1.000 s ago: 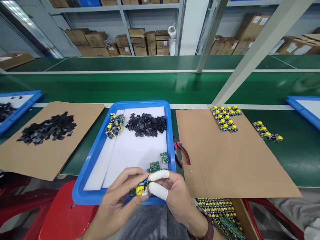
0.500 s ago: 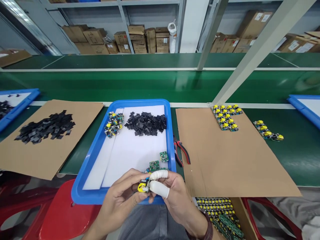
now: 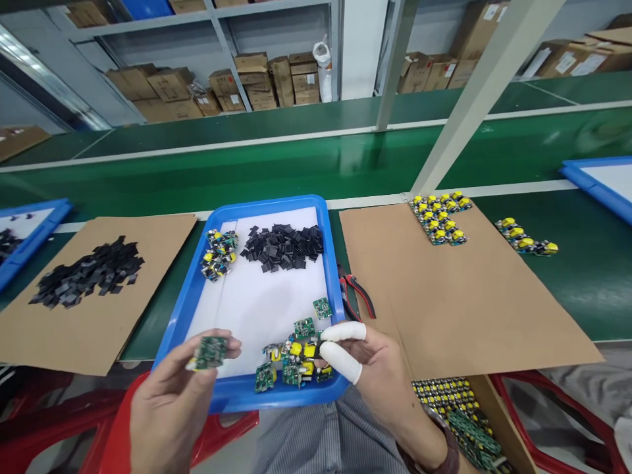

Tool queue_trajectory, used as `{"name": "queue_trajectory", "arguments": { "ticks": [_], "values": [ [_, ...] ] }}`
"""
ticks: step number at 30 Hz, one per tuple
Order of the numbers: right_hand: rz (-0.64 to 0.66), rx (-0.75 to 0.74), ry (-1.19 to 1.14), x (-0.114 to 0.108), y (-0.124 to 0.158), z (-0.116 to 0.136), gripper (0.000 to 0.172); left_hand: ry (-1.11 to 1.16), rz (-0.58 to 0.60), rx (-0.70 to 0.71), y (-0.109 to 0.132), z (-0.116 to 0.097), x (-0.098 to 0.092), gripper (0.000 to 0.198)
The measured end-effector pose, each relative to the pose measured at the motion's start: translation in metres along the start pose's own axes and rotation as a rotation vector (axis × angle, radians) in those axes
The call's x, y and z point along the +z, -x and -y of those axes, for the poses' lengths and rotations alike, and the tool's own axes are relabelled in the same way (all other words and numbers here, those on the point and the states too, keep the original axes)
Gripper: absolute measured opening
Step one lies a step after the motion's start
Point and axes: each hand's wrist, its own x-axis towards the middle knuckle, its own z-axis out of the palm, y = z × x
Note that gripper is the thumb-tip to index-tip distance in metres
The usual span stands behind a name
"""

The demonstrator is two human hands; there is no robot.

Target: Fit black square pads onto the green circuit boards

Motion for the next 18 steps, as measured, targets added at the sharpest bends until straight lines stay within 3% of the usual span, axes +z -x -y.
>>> {"name": "queue_trajectory", "arguments": {
  "ticks": [2,6,10,18],
  "values": [
    [-0.008,-0.068,0.057,0.002,0.002,0.003,0.014,-0.006,0.023,0.013,0.001,0.002,0.001,0.028],
    [0.080,-0.197,0.165,0.020,0.005,0.004,0.026,0.069,0.245,-0.001,0.008,0.007,0.020,0.037],
    [0.085,-0.292,0.247,0.033,0.004,0.000,0.029,0.149,0.269,0.010,0.011,0.009,0.034,0.038],
    [0.059,-0.401,0.346,0.031,0.000,-0.001,0.030,0.130,0.318,0.041,0.009,0.011,0.032,0.040]
  ]
}}
